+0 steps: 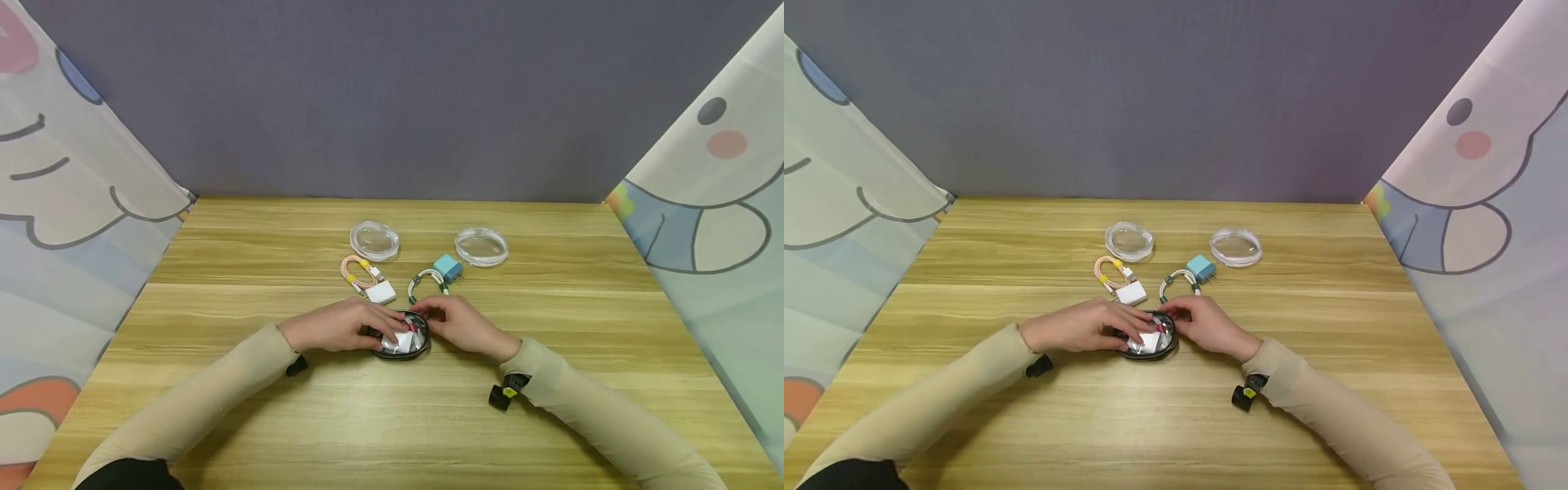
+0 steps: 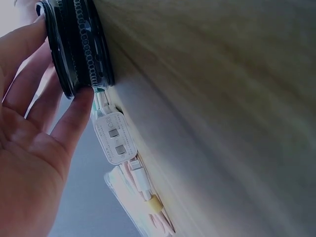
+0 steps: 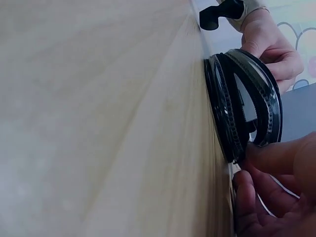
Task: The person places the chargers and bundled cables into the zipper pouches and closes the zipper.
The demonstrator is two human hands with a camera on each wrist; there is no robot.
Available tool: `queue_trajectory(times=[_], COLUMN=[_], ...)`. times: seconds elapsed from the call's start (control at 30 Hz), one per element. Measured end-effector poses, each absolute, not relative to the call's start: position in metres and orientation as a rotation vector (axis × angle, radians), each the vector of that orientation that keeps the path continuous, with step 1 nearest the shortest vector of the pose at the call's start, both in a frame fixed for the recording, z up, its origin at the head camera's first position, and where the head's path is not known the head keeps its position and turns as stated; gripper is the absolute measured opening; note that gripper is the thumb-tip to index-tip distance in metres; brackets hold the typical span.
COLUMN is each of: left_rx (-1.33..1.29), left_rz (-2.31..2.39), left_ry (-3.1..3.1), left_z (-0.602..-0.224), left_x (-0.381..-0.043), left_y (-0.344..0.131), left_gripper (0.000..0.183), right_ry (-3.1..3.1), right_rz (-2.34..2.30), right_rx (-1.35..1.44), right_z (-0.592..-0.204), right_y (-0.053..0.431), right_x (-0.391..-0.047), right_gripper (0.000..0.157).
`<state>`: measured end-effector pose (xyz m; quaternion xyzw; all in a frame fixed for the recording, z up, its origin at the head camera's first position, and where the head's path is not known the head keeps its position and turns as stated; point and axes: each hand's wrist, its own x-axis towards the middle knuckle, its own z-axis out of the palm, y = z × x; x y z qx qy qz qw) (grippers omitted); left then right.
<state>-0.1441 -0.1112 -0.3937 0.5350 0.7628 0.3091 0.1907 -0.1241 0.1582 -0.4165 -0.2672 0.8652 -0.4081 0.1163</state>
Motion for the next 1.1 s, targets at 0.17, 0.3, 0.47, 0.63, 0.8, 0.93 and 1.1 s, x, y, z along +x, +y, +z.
queue_trajectory(times=[0.17, 0.3, 0.47, 0.63, 0.8, 0.93, 1.1], left_rx=[1.471, 1.473, 1.483, 1.484, 1.489, 1.486, 1.493], left_rz=[0.876, 0.881, 0.879, 0.874, 0.876, 0.874, 0.867], left_ry=[2.124, 2.12, 2.129, 2.135, 2.132, 2.129, 2.135], left_z=[-0.393, -0.393, -0.393, -0.394, -0.393, -0.393, -0.392], left_x=[-0.144, -0.143, -0.143, -0.143, -0.143, -0.143, -0.143], left_y=[-0.112, -0.113, -0.113, -0.113, -0.113, -0.114, -0.114], left_gripper=[0.029, 0.029, 0.027, 0.027, 0.026, 0.025, 0.026], right_ry=[2.616, 2.654, 2.706, 2.743, 2.695, 2.635, 2.618], right_rz=[-1.121, -1.03, -0.903, -0.78, -0.719, -0.794, -0.841], right_rx=[-0.848, -0.878, -0.927, -0.945, -0.901, -0.878, -0.868], right_z=[-0.417, -0.414, -0.41, -0.407, -0.402, -0.4, -0.396], right_y=[0.156, 0.154, 0.152, 0.152, 0.15, 0.151, 0.152], right_x=[-0.124, -0.124, -0.123, -0.122, -0.122, -0.125, -0.128], right_gripper=[0.023, 0.019, 0.014, 0.007, 0.007, 0.011, 0.012])
